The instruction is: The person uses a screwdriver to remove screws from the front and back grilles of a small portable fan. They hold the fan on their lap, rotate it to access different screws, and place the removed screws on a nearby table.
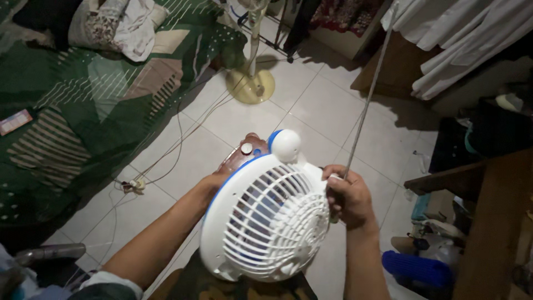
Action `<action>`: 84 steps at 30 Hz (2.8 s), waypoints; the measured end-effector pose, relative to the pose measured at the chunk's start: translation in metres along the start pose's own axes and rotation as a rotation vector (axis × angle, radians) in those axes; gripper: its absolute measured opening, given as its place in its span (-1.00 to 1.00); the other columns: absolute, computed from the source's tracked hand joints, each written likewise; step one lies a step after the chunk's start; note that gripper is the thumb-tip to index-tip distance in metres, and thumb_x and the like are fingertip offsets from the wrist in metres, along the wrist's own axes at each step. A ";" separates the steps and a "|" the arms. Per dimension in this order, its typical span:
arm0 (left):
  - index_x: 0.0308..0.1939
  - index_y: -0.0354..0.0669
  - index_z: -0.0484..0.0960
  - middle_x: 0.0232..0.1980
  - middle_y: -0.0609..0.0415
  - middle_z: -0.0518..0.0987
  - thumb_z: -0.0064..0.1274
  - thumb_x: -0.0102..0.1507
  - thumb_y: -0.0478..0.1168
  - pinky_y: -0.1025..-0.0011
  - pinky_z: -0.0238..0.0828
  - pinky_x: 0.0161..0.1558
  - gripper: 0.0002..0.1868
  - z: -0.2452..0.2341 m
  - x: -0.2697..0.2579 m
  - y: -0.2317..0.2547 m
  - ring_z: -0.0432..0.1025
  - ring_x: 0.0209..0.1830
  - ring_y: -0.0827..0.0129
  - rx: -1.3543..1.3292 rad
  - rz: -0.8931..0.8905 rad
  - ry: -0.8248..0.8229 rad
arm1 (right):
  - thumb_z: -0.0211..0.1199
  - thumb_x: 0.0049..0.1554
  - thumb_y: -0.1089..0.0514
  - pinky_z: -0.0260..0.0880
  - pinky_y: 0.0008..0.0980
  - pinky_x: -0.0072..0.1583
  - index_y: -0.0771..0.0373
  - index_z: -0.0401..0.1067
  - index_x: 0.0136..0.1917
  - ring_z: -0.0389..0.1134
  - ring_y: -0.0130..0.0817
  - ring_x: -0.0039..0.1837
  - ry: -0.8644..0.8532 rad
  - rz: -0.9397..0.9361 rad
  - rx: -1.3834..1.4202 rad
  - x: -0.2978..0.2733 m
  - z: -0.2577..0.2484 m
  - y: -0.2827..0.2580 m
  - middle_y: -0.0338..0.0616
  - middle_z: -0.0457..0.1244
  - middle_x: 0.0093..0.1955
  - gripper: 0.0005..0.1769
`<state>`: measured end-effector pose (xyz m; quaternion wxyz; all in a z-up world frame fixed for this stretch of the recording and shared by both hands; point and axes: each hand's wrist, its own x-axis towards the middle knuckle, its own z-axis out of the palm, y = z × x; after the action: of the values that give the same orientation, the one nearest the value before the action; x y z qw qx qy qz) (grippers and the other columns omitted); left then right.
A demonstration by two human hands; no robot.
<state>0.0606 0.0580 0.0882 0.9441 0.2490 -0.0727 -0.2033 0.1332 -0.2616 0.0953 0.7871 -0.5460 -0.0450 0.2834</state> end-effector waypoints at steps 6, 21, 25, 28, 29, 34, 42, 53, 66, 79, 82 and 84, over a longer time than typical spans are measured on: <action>0.36 -0.27 0.39 0.20 -0.29 0.57 -0.07 0.16 0.43 0.07 0.59 0.05 -0.04 0.027 0.016 -0.006 0.55 0.13 0.04 -0.022 0.154 0.053 | 0.27 0.11 0.19 0.04 -0.56 -0.49 0.33 0.42 0.03 0.06 -0.56 -0.55 -0.112 -0.008 0.084 0.004 -0.015 0.013 -0.17 0.22 -0.45 -0.76; 0.35 -0.27 0.39 0.19 -0.29 0.57 -0.08 0.18 0.39 0.06 0.59 0.07 -0.09 0.053 0.018 -0.033 0.54 0.14 0.03 -0.071 0.160 0.086 | 0.26 0.15 0.17 0.02 -0.62 -0.54 0.27 0.43 -0.03 0.08 -0.65 -0.58 0.002 0.154 -0.018 -0.003 0.043 -0.031 -0.28 0.22 -0.50 -0.85; 0.35 -0.27 0.39 0.19 -0.30 0.57 -0.09 0.19 0.38 0.06 0.58 0.07 -0.10 0.054 0.019 -0.038 0.54 0.14 0.02 -0.073 0.175 0.105 | 0.23 0.14 0.17 -0.02 -0.64 -0.55 0.26 0.42 -0.05 0.05 -0.67 -0.59 0.025 0.247 -0.024 -0.004 0.052 -0.032 -0.31 0.20 -0.50 -0.86; 0.35 -0.26 0.40 0.19 -0.30 0.57 -0.09 0.19 0.37 0.06 0.58 0.08 -0.11 0.050 0.019 -0.037 0.54 0.14 0.02 -0.064 0.186 0.116 | 0.21 0.14 0.18 -0.01 -0.61 -0.55 0.26 0.40 -0.06 0.06 -0.63 -0.58 -0.022 0.265 -0.026 0.004 0.057 -0.031 -0.31 0.18 -0.49 -0.87; 0.35 -0.26 0.40 0.19 -0.30 0.57 -0.09 0.19 0.37 0.06 0.58 0.08 -0.11 0.050 0.017 -0.038 0.53 0.14 0.02 -0.063 0.186 0.124 | 0.22 0.16 0.17 -0.01 -0.62 -0.55 0.27 0.39 -0.07 0.05 -0.65 -0.57 -0.022 0.259 -0.026 0.004 0.058 -0.029 -0.32 0.17 -0.49 -0.87; 0.34 -0.26 0.40 0.18 -0.30 0.57 -0.10 0.20 0.35 0.06 0.58 0.08 -0.13 0.047 0.010 -0.038 0.53 0.15 0.01 -0.062 0.202 0.152 | 0.22 0.17 0.14 -0.02 -0.65 -0.54 0.29 0.43 -0.06 0.04 -0.70 -0.55 0.052 0.290 -0.053 0.016 0.066 -0.025 -0.40 0.14 -0.50 -0.84; 0.34 -0.26 0.40 0.18 -0.30 0.57 -0.10 0.21 0.33 0.05 0.57 0.09 -0.15 0.049 0.007 -0.039 0.53 0.15 0.01 -0.069 0.240 0.183 | 0.28 0.16 0.07 0.01 -0.65 -0.54 0.32 0.48 -0.03 0.07 -0.68 -0.55 0.106 0.295 -0.084 0.013 0.069 -0.031 -0.37 0.16 -0.49 -0.75; 0.33 -0.26 0.40 0.18 -0.30 0.57 -0.11 0.22 0.30 0.05 0.57 0.10 -0.18 0.048 0.012 -0.044 0.52 0.16 0.00 -0.073 0.258 0.191 | 0.29 0.18 0.05 0.04 -0.64 -0.53 0.33 0.45 -0.05 0.08 -0.66 -0.56 0.110 0.306 -0.053 0.024 0.051 -0.015 -0.34 0.19 -0.51 -0.74; 0.32 -0.25 0.41 0.17 -0.30 0.57 -0.13 0.24 0.27 0.04 0.56 0.11 -0.22 0.047 0.020 -0.045 0.52 0.17 -0.02 -0.091 0.258 0.199 | 0.30 0.17 0.08 0.06 -0.59 -0.52 0.37 0.46 0.03 0.12 -0.62 -0.54 0.172 0.261 -0.010 0.022 0.042 -0.015 -0.29 0.20 -0.48 -0.71; 0.31 -0.25 0.41 0.17 -0.30 0.57 -0.14 0.26 0.23 0.03 0.55 0.13 -0.26 0.048 0.032 -0.042 0.51 0.17 -0.03 -0.083 0.312 0.226 | 0.38 0.03 0.25 -0.01 -0.38 -0.52 0.39 0.61 0.08 0.08 -0.39 -0.57 0.338 0.342 -0.469 -0.079 0.088 -0.016 -0.06 0.19 -0.50 -0.67; 0.31 -0.25 0.41 0.17 -0.31 0.57 -0.14 0.26 0.22 0.03 0.55 0.13 -0.27 0.049 0.035 -0.044 0.51 0.18 -0.03 -0.080 0.304 0.227 | 0.38 0.04 0.28 0.35 -0.56 -0.20 0.38 0.59 0.13 0.38 -0.59 -0.22 0.139 0.214 -0.463 -0.079 0.095 -0.016 -0.21 0.42 -0.24 -0.65; 0.31 -0.24 0.42 0.16 -0.31 0.57 -0.14 0.26 0.22 0.03 0.55 0.13 -0.28 0.048 0.037 -0.046 0.51 0.18 -0.03 -0.083 0.301 0.224 | 0.42 0.00 0.26 0.37 -0.54 -0.18 0.32 0.60 0.13 0.35 -0.55 -0.23 0.169 0.150 -0.693 -0.078 0.100 -0.018 -0.23 0.41 -0.22 -0.61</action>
<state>0.0670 -0.0149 0.1084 0.9755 0.2172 0.0050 -0.0335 0.0368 -0.2208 0.1697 0.5335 -0.8036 -0.0328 0.2620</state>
